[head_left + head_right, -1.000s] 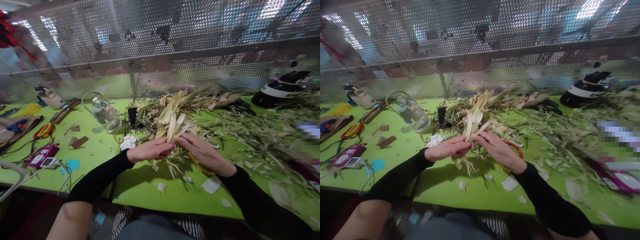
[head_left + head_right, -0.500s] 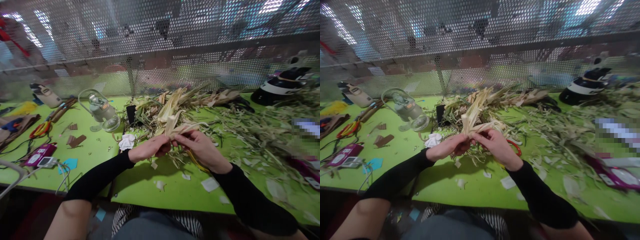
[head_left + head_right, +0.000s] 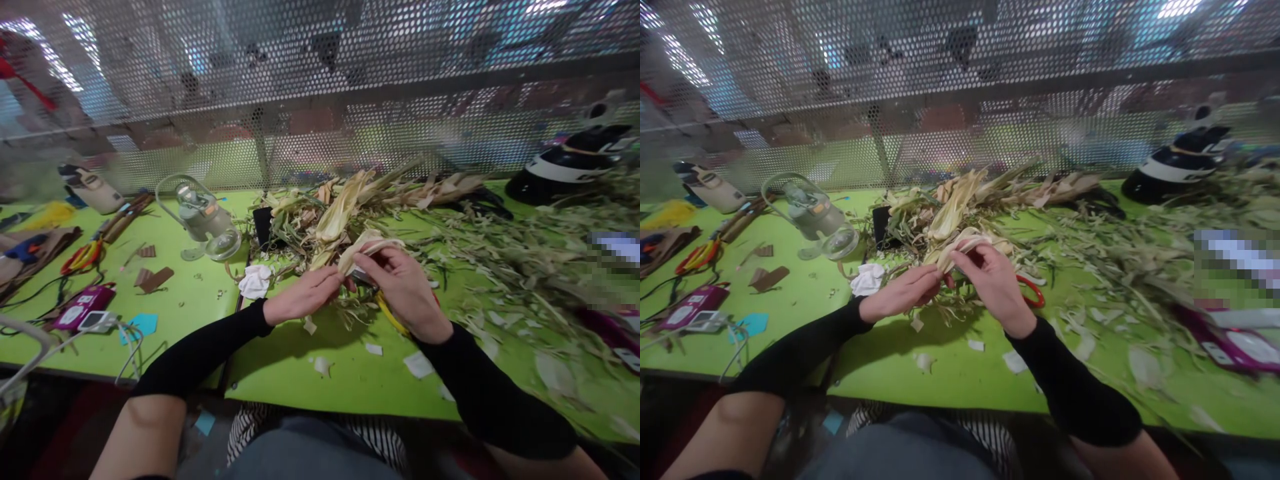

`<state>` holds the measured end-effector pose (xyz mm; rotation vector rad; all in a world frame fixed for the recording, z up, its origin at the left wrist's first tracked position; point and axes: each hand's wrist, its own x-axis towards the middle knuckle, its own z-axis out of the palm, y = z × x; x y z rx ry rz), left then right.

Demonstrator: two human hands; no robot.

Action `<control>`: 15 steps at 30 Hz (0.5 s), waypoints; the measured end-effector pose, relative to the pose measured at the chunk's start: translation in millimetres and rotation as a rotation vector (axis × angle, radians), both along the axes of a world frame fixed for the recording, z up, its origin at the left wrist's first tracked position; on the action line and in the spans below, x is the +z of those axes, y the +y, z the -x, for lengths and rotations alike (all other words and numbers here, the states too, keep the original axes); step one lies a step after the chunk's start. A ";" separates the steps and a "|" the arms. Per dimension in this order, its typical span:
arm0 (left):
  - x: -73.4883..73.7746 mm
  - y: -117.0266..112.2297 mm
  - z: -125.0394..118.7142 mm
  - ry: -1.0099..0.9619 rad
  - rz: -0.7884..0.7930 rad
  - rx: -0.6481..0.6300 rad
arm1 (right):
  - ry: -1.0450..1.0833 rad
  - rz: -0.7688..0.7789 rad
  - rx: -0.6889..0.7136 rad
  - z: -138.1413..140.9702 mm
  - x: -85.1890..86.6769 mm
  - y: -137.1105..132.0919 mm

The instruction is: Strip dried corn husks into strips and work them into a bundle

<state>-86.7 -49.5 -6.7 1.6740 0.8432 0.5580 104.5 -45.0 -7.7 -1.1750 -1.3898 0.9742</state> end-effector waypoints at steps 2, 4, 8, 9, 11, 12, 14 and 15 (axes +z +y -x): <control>-1.6 0.4 -0.3 0.003 -0.031 -0.026 | 0.063 0.025 -0.001 -1.8 0.3 3.8; -2.9 -0.3 -1.3 -0.028 -0.024 -0.057 | 0.116 0.032 -0.023 -4.3 1.7 8.1; -4.1 -3.7 -6.3 -0.160 0.127 -0.027 | 0.154 0.017 -0.103 -7.8 1.7 11.1; -4.4 -4.3 -7.7 -0.197 0.176 -0.006 | 0.141 0.027 -0.082 -7.9 0.8 9.6; -5.2 -5.0 -9.8 -0.244 0.229 0.023 | 0.023 0.068 0.052 -7.5 -1.3 4.5; -5.8 -5.1 -10.3 -0.254 0.230 0.024 | -0.061 0.090 0.131 -7.2 -1.9 1.5; -6.7 -5.2 -10.0 -0.249 0.201 -0.006 | -0.220 0.105 0.241 -7.1 -1.1 -3.6; -7.0 -5.2 -9.3 -0.239 0.194 -0.041 | -0.264 0.104 0.261 -7.6 0.5 -5.2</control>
